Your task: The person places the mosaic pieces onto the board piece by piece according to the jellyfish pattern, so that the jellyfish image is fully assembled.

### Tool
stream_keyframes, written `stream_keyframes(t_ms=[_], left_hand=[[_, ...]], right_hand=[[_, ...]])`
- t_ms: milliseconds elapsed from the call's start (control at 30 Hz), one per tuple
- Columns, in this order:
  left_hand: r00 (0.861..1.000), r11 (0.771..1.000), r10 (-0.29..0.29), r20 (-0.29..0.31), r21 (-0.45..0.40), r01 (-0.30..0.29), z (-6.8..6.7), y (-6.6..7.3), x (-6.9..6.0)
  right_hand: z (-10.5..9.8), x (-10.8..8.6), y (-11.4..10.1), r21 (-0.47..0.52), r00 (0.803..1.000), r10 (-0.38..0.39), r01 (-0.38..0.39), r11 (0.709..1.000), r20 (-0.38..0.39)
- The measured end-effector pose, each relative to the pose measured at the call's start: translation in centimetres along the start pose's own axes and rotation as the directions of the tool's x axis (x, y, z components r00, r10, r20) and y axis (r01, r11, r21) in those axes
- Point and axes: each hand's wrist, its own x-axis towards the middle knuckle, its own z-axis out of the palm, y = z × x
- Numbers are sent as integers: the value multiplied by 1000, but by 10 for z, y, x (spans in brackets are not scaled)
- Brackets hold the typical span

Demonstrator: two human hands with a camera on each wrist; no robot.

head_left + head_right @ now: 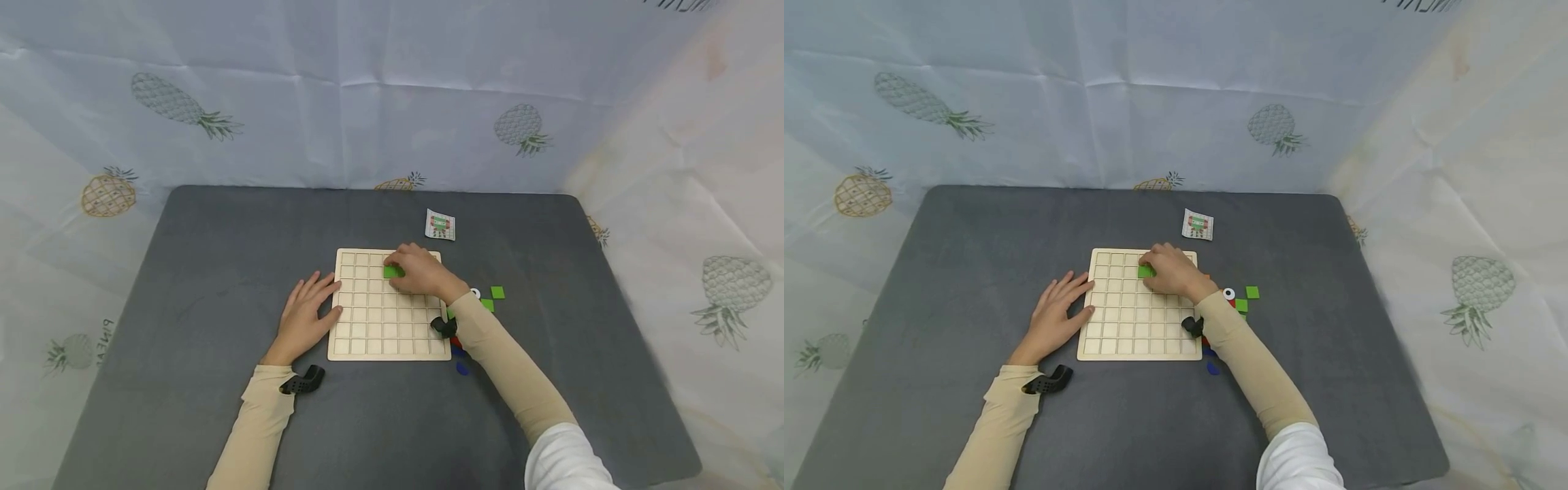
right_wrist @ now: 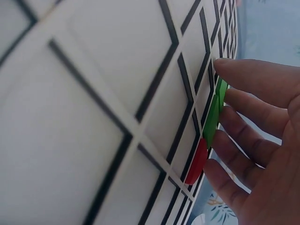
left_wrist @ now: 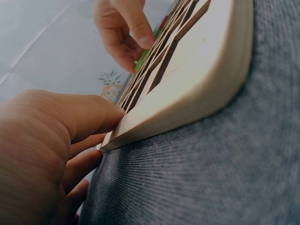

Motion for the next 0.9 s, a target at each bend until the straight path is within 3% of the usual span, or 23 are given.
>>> stream_keyframes(t_ms=[300,500,700,900], left_hand=[[1000,1000,13,-25,7,-13,2,-2,0],[999,1000,28,-32,13,-27,-1,-1,1],[998,999,48,-45,28,-46,-1,-1,2],[999,999,25,-34,21,-24,2,-1,0]], right_hand=[[-5,-6,4,23,1000,15,-15,1000,-3],[-26,-22,11,65,998,22,-18,998,-59],[-50,-48,28,133,993,47,-32,991,-112],[-64,-78,52,206,985,117,-89,975,-130]])
